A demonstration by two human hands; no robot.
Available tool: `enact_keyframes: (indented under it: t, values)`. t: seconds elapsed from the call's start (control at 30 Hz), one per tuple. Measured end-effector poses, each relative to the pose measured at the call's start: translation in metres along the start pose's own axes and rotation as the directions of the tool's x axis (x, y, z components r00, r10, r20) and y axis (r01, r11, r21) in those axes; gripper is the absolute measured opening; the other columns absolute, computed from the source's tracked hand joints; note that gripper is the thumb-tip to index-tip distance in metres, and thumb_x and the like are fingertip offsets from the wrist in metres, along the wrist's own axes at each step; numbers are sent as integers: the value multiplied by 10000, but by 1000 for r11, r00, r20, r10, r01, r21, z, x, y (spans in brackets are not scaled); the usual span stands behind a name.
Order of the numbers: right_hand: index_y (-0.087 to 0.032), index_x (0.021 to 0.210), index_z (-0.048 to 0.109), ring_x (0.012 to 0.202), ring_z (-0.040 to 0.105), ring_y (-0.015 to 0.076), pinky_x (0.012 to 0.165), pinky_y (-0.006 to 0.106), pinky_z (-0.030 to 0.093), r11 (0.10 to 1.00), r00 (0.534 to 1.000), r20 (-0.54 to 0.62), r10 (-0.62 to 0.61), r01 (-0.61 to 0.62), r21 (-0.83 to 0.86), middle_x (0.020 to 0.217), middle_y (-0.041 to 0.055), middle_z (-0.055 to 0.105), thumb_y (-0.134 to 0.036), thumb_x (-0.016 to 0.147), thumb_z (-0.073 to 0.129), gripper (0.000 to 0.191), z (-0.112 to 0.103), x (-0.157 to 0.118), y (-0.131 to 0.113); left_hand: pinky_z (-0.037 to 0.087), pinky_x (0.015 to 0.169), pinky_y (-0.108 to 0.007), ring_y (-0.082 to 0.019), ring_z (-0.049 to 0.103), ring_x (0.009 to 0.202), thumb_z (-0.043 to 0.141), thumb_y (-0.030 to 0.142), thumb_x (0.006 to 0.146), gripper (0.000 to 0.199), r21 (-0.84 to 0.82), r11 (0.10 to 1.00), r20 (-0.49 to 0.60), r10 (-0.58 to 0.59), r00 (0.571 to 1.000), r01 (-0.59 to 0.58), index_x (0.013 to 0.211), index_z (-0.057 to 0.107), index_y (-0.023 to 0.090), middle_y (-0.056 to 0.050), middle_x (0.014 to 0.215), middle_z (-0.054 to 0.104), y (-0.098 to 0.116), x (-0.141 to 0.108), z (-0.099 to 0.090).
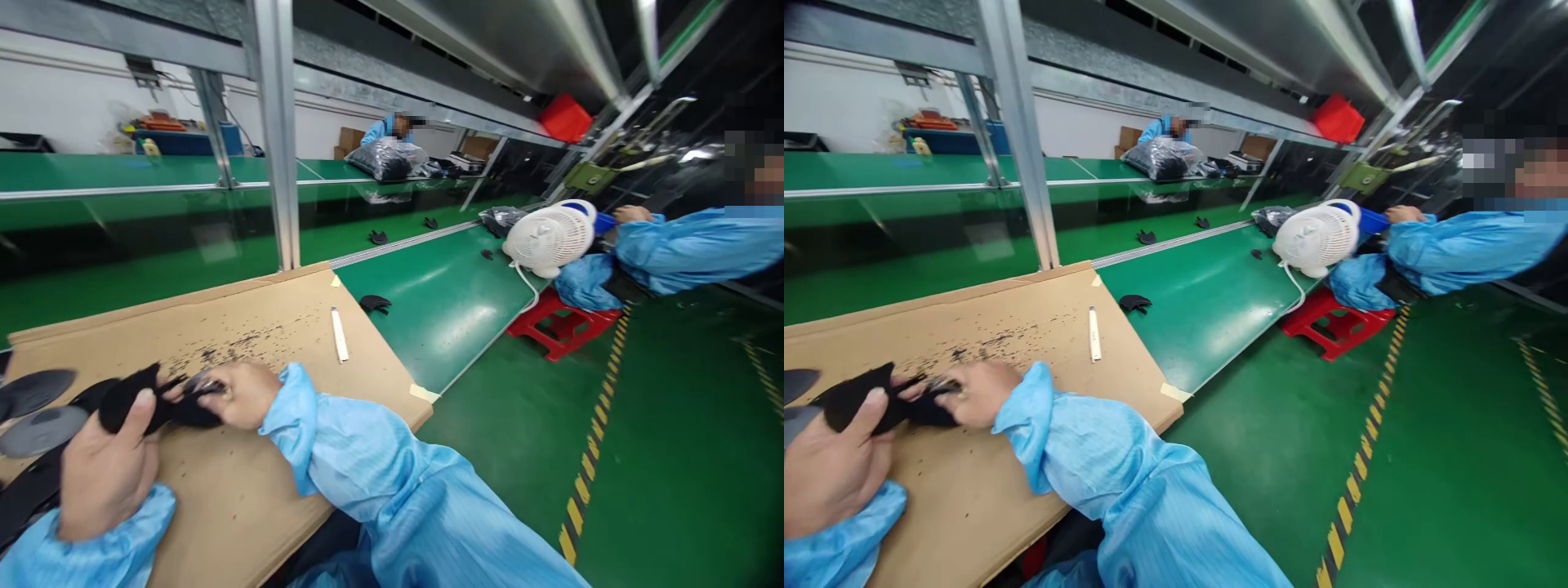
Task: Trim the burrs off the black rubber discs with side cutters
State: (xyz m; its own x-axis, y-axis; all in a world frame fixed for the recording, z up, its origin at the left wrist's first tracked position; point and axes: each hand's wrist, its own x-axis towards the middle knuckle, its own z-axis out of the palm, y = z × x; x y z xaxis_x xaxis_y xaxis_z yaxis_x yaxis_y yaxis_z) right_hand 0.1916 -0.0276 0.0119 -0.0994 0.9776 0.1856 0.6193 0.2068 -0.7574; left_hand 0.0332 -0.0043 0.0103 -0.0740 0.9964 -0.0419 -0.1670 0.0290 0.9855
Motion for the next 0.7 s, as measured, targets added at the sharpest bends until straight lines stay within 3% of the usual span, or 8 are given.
enact_keyframes:
  t: [0.1, 0.17, 0.3, 0.4, 0.7]
  values:
    - [-202, 922, 602, 815, 622, 150, 759, 251, 474, 946, 972, -222, 77, -1, 324, 872, 8, 664, -324, 809, 591, 166, 0, -2, -2, 482, 971, -419, -233, 580, 1093, 784, 326, 671, 351, -261, 963, 159, -25, 987, 66, 976, 677, 189, -24, 1051, 691, 10, -3, 8]
    - [-188, 861, 571, 719, 588, 137, 699, 251, 475, 888, 941, -311, 131, 28, 459, 800, 10, 634, -385, 800, 581, 206, -1, 0, -3, 484, 961, -431, -249, 578, 1106, 793, 330, 661, 408, -334, 932, 239, -62, 969, 142, 1017, 666, 177, -62, 1067, 685, 10, -2, 9]
    - [-194, 761, 547, 581, 483, 116, 583, 242, 427, 896, 914, -382, 134, 53, 441, 661, -18, 551, -412, 744, 634, 235, -3, 5, -4, 473, 959, -472, -280, 587, 1100, 789, 336, 672, 432, -343, 909, 340, -114, 933, 236, 1040, 662, 148, -115, 1103, 669, 3, 0, 11]
    - [-193, 755, 563, 567, 469, 119, 569, 252, 410, 909, 917, -379, 126, 47, 415, 637, -18, 540, -414, 754, 627, 230, -2, 2, -7, 464, 961, -489, -290, 603, 1074, 813, 307, 637, 447, -349, 904, 347, -121, 930, 248, 1026, 670, 139, -123, 1071, 680, 0, -5, 13]
    - [-188, 796, 587, 637, 520, 138, 632, 280, 438, 933, 921, -364, 137, 3, 359, 701, 2, 583, -417, 746, 651, 243, 4, 3, -2, 440, 1003, -432, -252, 625, 1031, 791, 274, 662, 364, -316, 944, 274, -6, 962, 96, 985, 700, 134, -106, 1056, 691, -9, -5, 16]
